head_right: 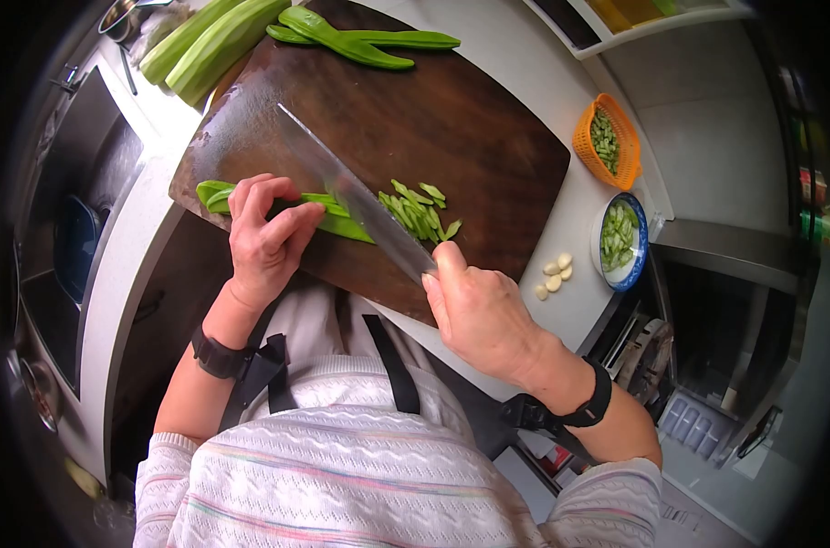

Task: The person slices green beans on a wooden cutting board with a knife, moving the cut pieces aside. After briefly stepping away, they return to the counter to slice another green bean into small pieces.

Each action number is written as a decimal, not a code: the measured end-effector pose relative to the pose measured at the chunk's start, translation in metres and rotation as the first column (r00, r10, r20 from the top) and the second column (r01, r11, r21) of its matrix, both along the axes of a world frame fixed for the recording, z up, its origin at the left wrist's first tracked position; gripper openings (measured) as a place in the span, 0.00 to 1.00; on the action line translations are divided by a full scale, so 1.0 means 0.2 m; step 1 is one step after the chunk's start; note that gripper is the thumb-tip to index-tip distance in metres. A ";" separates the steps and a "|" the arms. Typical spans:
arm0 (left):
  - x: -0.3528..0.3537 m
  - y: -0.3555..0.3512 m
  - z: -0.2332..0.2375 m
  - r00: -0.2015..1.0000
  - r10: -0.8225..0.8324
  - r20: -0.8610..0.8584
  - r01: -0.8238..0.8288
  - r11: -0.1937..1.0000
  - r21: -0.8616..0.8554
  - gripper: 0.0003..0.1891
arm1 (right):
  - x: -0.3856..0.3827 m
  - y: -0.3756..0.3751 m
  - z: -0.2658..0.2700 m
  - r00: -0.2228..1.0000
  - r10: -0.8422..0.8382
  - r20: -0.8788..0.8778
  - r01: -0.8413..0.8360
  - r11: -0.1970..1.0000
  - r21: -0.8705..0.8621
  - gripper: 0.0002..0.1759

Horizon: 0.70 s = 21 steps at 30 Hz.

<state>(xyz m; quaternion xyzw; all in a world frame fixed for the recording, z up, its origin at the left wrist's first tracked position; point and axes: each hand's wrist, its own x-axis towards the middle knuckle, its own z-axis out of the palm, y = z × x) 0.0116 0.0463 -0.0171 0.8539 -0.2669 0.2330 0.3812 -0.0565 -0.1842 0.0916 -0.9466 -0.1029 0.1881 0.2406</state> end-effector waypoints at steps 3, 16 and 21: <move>0.00 -0.01 0.00 1.000 0.004 -0.001 -0.004 1.000 -0.005 0.11 | 0.01 -0.01 0.01 1.000 0.007 -0.010 -0.007 1.000 -0.010 0.09; 0.01 0.00 0.00 1.000 -0.002 0.001 0.002 1.000 0.001 0.10 | 0.05 0.07 -0.11 1.000 -0.025 -0.008 0.025 1.000 0.010 0.09; 0.00 0.00 0.01 1.000 0.002 0.002 -0.002 1.000 0.003 0.10 | 0.04 0.00 -0.07 1.000 0.012 -0.011 -0.012 1.000 -0.010 0.09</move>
